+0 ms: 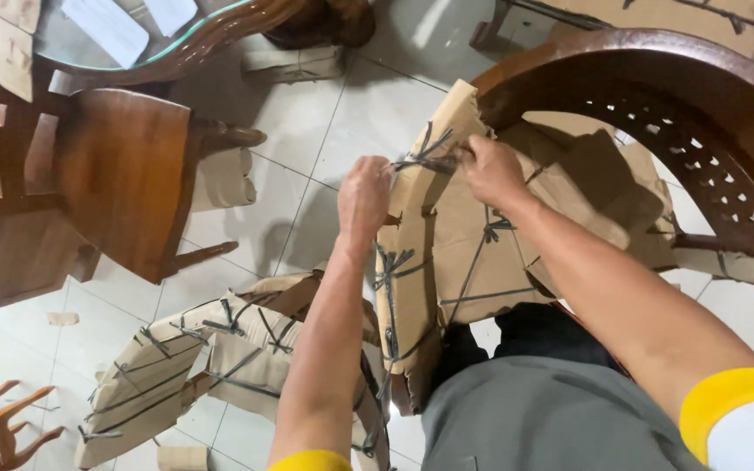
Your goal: Packing wooden chairs with cardboard and plastic ties for protection
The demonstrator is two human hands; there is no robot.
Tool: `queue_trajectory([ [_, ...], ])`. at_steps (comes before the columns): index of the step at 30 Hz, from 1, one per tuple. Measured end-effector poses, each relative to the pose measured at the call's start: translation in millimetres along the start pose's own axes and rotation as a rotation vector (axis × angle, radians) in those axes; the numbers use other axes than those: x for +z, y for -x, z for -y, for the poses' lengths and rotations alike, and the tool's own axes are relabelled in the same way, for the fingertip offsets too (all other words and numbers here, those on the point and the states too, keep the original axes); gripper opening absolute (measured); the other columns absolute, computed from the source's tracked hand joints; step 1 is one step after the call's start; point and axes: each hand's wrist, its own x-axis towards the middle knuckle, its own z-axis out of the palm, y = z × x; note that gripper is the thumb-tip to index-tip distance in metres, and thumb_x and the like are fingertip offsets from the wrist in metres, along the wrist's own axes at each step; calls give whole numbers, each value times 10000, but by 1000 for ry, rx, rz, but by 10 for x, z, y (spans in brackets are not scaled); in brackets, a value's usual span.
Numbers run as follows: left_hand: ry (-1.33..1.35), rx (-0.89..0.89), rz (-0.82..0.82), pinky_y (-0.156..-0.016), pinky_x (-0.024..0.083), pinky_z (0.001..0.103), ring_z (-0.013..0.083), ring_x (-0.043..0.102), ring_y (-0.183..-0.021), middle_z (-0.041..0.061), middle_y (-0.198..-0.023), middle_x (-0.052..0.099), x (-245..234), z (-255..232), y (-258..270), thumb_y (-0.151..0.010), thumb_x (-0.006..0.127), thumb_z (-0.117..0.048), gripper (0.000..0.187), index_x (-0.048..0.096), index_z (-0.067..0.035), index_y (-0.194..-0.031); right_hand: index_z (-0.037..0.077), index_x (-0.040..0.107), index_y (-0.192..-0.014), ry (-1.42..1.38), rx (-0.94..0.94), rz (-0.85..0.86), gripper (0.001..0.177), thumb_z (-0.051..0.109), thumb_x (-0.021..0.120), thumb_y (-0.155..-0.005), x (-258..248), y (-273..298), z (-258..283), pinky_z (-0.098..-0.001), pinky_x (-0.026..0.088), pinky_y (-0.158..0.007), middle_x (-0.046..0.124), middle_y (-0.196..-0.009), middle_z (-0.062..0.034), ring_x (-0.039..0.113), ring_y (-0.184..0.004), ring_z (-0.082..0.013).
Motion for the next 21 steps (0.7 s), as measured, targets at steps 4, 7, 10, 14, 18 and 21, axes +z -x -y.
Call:
queue_trajectory([
  [4,221,-277,150,-1124,421,620,521,546,-1312,328,-1452,510,-745,-793,663,-977,659,-351,796,287,34,-1566,164,672,-1250,-44,278,104,305,332,585,-1011,-177,391,-751,-527,537,-912,744,-1112,-152,687,-1110,-379],
  [7,197,-515,317,-1155,371,642,474,412,-1441,222,-1646,323,-627,-1003,1123,-854,709,-577,1070,166,-111,-1649,129,692,-1309,4,413,293,387,313,571,-992,-381,968,-1265,-564,500,-1009,735,-1202,-234,652,-1191,-444],
  [10,130,-592,154,-1015,487,665,506,586,-1244,269,-1448,532,-135,-697,1568,-873,765,-384,960,218,-128,-1619,131,686,-1331,19,497,284,386,259,596,-979,-470,1550,-1893,-524,507,-1008,731,-1240,-210,652,-1213,-403],
  [14,-20,-666,-4,-894,561,593,465,718,-988,175,-1066,739,325,-328,1592,-901,733,-360,497,475,-258,-1313,142,700,-1346,-10,709,146,406,283,624,-973,-643,2051,-2809,-500,524,-980,729,-1204,-213,658,-1160,-404],
  [18,-16,-688,-39,-901,545,590,477,707,-1000,204,-1013,745,286,-308,1640,-889,730,-352,426,496,-236,-1227,181,756,-1260,105,848,194,365,315,700,-925,-622,2804,-3355,-486,575,-929,783,-1094,-183,727,-1074,-380],
  [21,-64,-693,-44,-929,542,588,470,699,-1043,207,-1078,734,364,-158,1626,-901,716,-442,493,483,-284,-1307,147,743,-1299,47,912,169,402,341,655,-957,-401,3306,-3748,-478,566,-942,778,-1139,-221,707,-1135,-401],
])
